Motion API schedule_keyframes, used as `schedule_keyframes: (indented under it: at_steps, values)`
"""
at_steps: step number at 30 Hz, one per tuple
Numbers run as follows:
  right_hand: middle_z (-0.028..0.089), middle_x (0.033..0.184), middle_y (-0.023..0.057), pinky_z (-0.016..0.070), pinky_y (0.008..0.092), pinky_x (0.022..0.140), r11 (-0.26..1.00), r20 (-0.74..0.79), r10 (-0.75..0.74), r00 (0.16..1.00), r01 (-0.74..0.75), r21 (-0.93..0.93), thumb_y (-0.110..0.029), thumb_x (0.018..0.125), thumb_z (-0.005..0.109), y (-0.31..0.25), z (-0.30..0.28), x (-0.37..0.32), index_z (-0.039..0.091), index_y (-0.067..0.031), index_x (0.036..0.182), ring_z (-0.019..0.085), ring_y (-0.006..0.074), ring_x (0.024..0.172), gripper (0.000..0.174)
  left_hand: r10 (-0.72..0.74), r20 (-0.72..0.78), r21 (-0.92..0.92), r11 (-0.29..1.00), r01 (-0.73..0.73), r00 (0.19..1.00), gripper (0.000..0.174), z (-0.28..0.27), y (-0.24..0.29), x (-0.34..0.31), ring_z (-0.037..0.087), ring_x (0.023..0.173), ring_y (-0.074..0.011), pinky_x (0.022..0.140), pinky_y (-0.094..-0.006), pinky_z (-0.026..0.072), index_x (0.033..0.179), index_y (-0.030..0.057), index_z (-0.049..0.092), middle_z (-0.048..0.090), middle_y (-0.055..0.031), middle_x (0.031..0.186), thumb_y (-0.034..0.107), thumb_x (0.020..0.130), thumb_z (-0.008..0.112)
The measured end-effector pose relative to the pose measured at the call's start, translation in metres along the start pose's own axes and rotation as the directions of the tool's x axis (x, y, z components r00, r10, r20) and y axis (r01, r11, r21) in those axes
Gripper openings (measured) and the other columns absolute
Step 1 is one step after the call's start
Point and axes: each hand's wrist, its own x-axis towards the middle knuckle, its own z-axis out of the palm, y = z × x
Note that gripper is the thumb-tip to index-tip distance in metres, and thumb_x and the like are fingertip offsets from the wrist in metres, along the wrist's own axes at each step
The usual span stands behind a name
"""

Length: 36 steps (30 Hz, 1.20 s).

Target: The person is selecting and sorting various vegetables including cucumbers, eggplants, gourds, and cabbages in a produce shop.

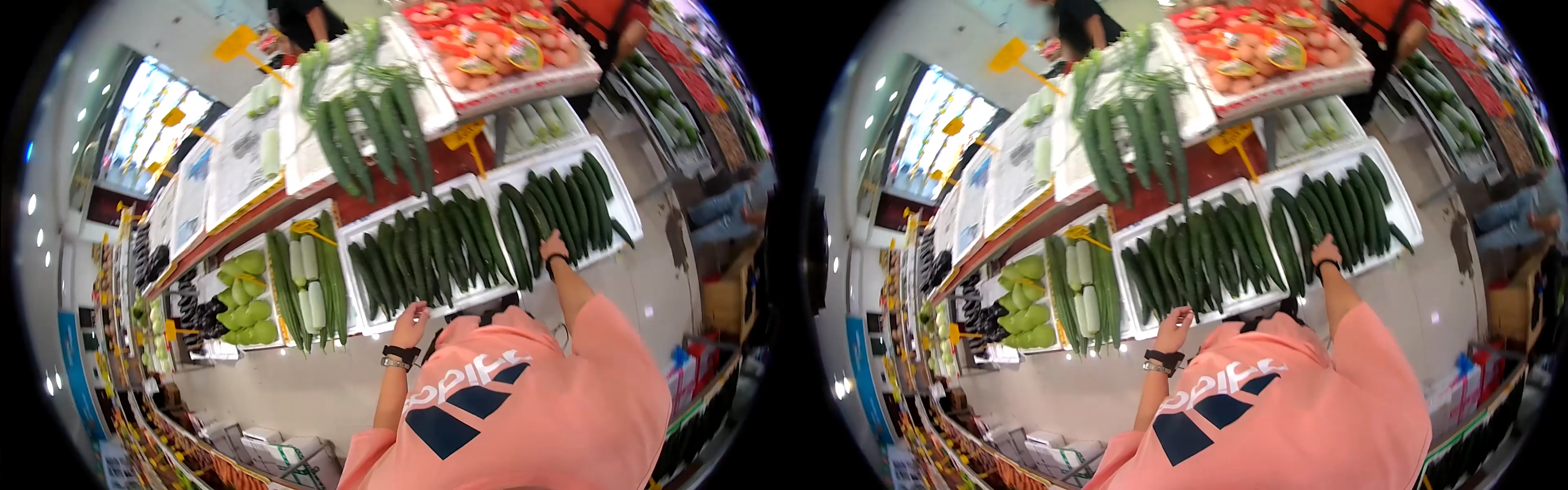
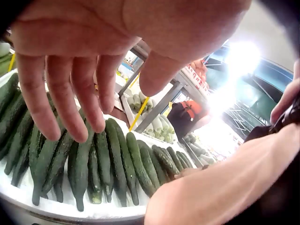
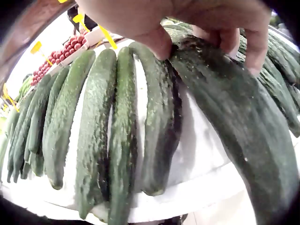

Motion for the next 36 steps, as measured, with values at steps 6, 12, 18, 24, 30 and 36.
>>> schedule_keyframes:
  at_steps: [6, 12, 18, 24, 30, 36]
  values:
    - [0.058, 0.123, 0.0203, 0.0486, 0.0470, 0.095, 0.978, -0.188, -0.201, 0.961, 0.185, -0.100, -0.023, 0.082, 0.068, 0.011, 0.023, -0.005, 0.040, -0.0018, 0.129, 0.052, 0.0373, 0.120, 0.059, -0.003, -0.055, -0.298, 0.954, -0.013, 0.998, 0.033, -0.052, 0.028, 0.041, 0.063, 0.097, -0.0128, 0.081, -0.0260, 0.0495, 0.128, 0.0040, 0.056, 0.068, -0.0063, 0.112, 0.025, 0.101, 0.054]
    - [0.052, 0.117, 0.0182, 0.0466, 0.0480, 0.094, 0.945, -0.246, -0.313, 0.917, 0.327, 0.015, -0.015, 0.081, 0.069, 0.023, -0.005, -0.060, 0.049, -0.0038, 0.117, 0.050, 0.0380, 0.116, 0.042, 0.117, -0.331, -0.390, 0.887, -0.248, 0.937, 0.039, -0.131, 0.103, 0.116, 0.064, 0.090, -0.0144, 0.074, -0.0270, 0.0499, 0.134, 0.0050, 0.046, 0.066, -0.0096, 0.109, 0.026, 0.102, 0.052]
    - [0.055, 0.115, 0.0214, 0.0441, 0.0482, 0.094, 0.902, -0.273, -0.338, 0.901, 0.393, 0.179, -0.011, 0.082, 0.066, 0.083, -0.004, -0.095, 0.050, -0.0008, 0.119, 0.051, 0.0412, 0.111, 0.041, -0.019, -0.331, -0.365, 0.925, -0.110, 0.943, 0.078, -0.189, 0.154, 0.198, 0.066, 0.085, -0.0209, 0.065, -0.0313, 0.0541, 0.146, 0.0071, 0.022, 0.062, -0.0171, 0.115, 0.052, 0.094, 0.058]
    - [0.057, 0.117, 0.0224, 0.0429, 0.0451, 0.096, 0.883, -0.292, -0.173, 0.941, 0.280, 0.378, -0.009, 0.082, 0.065, 0.142, 0.016, -0.130, 0.050, -0.0001, 0.120, 0.053, 0.0397, 0.110, 0.043, -0.079, -0.384, -0.205, 0.979, -0.001, 0.920, 0.089, -0.193, 0.186, 0.234, 0.067, 0.082, -0.0226, 0.059, -0.0323, 0.0558, 0.141, -0.0047, 0.032, 0.060, -0.0191, 0.111, 0.053, 0.085, 0.069]
    - [0.061, 0.107, 0.0205, 0.0455, 0.0458, 0.091, 0.898, -0.379, -0.101, 0.920, 0.248, 0.363, -0.008, 0.080, 0.067, 0.171, 0.029, -0.154, 0.051, -0.0002, 0.120, 0.057, 0.0375, 0.102, 0.043, 0.104, -0.520, -0.075, 0.983, -0.167, 0.848, 0.056, -0.191, 0.154, 0.286, 0.066, 0.071, -0.0184, 0.054, -0.0298, 0.0517, 0.109, -0.0075, 0.059, 0.068, -0.0146, 0.089, 0.043, 0.086, 0.069]
    - [0.061, 0.108, 0.0200, 0.0453, 0.0450, 0.092, 0.850, -0.374, -0.110, 0.921, 0.282, 0.445, -0.008, 0.083, 0.065, 0.155, 0.010, -0.155, 0.052, -0.0009, 0.121, 0.057, 0.0362, 0.104, 0.041, 0.016, -0.280, -0.604, 0.774, -0.189, 0.960, 0.033, -0.212, 0.161, 0.270, 0.060, 0.054, -0.0142, 0.047, -0.0258, 0.0488, 0.089, 0.0007, 0.062, 0.068, -0.0082, 0.077, 0.033, 0.094, 0.061]
